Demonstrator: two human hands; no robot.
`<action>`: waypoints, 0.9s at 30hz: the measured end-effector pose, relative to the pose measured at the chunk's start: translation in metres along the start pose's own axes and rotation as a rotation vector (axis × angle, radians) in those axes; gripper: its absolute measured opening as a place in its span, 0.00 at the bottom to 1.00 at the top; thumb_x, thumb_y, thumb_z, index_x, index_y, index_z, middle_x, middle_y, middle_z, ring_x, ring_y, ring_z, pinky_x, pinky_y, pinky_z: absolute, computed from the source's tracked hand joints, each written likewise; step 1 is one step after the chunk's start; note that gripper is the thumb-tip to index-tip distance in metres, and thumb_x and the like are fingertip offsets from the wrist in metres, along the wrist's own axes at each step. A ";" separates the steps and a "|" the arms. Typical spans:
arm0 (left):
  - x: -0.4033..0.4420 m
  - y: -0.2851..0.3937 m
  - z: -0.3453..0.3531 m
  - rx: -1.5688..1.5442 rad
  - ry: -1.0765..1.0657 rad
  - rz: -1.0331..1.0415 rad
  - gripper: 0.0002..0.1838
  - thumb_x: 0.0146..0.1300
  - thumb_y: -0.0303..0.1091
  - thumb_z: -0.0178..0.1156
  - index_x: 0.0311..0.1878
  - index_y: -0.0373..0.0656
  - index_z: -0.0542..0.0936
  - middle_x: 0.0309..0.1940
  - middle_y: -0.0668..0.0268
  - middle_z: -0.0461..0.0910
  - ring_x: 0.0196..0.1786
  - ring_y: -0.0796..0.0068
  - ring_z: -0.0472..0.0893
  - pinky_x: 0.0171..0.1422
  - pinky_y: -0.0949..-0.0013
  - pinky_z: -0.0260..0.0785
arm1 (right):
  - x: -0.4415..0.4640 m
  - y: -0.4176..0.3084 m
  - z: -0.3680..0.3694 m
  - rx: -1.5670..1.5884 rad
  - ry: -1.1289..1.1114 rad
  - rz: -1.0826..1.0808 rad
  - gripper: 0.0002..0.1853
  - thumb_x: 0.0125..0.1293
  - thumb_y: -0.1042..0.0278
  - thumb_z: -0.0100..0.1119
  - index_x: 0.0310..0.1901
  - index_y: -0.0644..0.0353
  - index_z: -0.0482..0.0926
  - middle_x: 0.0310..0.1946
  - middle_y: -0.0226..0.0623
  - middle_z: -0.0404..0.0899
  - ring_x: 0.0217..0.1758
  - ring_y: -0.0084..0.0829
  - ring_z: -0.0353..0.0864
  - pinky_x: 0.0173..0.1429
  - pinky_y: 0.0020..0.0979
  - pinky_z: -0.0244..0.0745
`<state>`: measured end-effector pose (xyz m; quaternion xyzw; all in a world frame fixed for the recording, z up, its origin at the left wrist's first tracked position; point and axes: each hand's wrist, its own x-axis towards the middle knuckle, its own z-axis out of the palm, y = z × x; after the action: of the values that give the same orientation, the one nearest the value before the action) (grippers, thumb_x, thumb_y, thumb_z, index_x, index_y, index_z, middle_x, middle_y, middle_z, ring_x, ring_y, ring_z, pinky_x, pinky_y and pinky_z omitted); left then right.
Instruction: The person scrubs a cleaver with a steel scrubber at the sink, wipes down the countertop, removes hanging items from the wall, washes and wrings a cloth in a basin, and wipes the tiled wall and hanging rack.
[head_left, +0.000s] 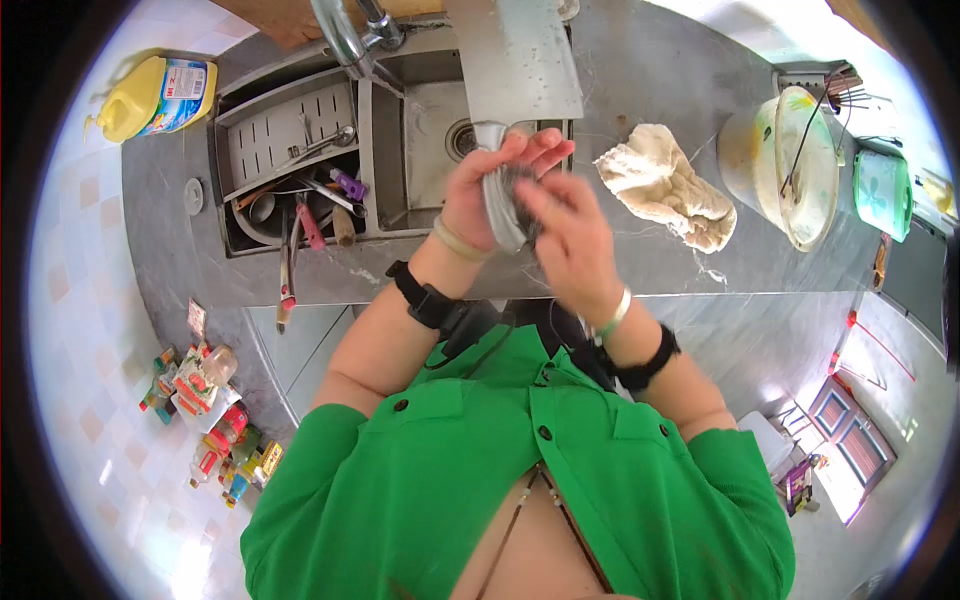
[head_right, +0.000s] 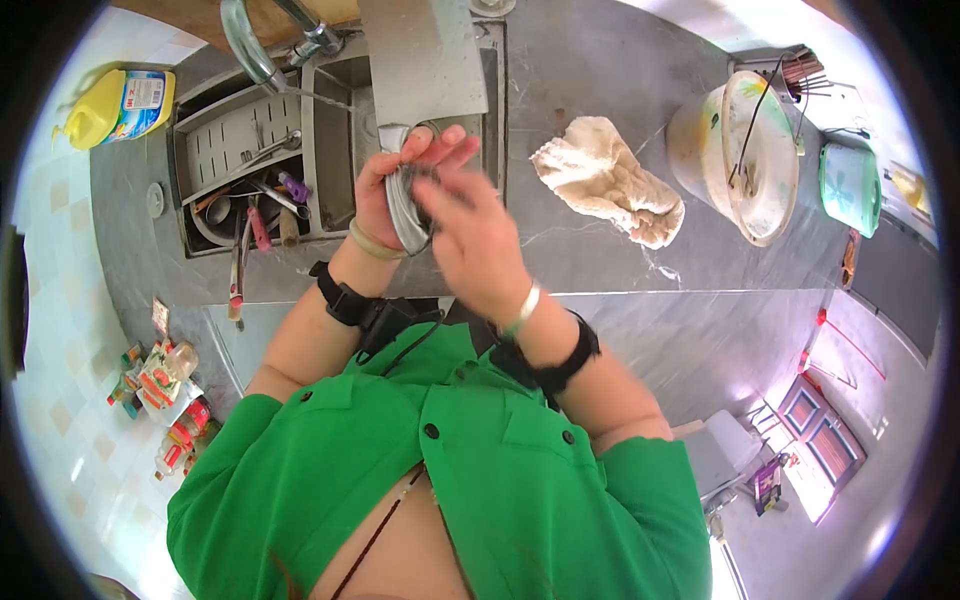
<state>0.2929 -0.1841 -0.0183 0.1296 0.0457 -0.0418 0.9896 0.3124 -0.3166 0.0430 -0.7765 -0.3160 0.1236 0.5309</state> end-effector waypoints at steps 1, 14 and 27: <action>0.000 -0.001 0.000 -0.021 -0.022 0.011 0.07 0.58 0.42 0.51 0.32 0.51 0.67 0.58 0.65 0.67 0.68 0.61 0.58 0.65 0.34 0.53 | 0.008 0.002 -0.001 0.009 0.035 0.007 0.25 0.46 0.85 0.43 0.49 0.65 0.77 0.41 0.42 0.70 0.42 0.37 0.73 0.49 0.29 0.69; -0.003 0.015 0.018 0.048 0.010 -0.097 0.04 0.58 0.35 0.49 0.33 0.47 0.67 0.54 0.61 0.73 0.69 0.54 0.57 0.70 0.53 0.50 | -0.016 -0.027 -0.018 -0.380 -0.220 -0.258 0.21 0.41 0.78 0.55 0.42 0.56 0.80 0.37 0.37 0.71 0.31 0.37 0.69 0.36 0.33 0.68; -0.007 0.015 0.034 0.037 0.030 -0.065 0.05 0.56 0.33 0.51 0.31 0.46 0.66 0.35 0.64 0.72 0.61 0.60 0.66 0.56 0.62 0.67 | 0.007 -0.011 -0.026 -0.368 -0.132 -0.337 0.21 0.38 0.78 0.55 0.40 0.55 0.81 0.37 0.36 0.71 0.35 0.38 0.72 0.38 0.35 0.71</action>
<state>0.2900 -0.1784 0.0189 0.1467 0.0637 -0.0728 0.9844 0.3277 -0.3294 0.0646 -0.7866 -0.4921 0.0242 0.3721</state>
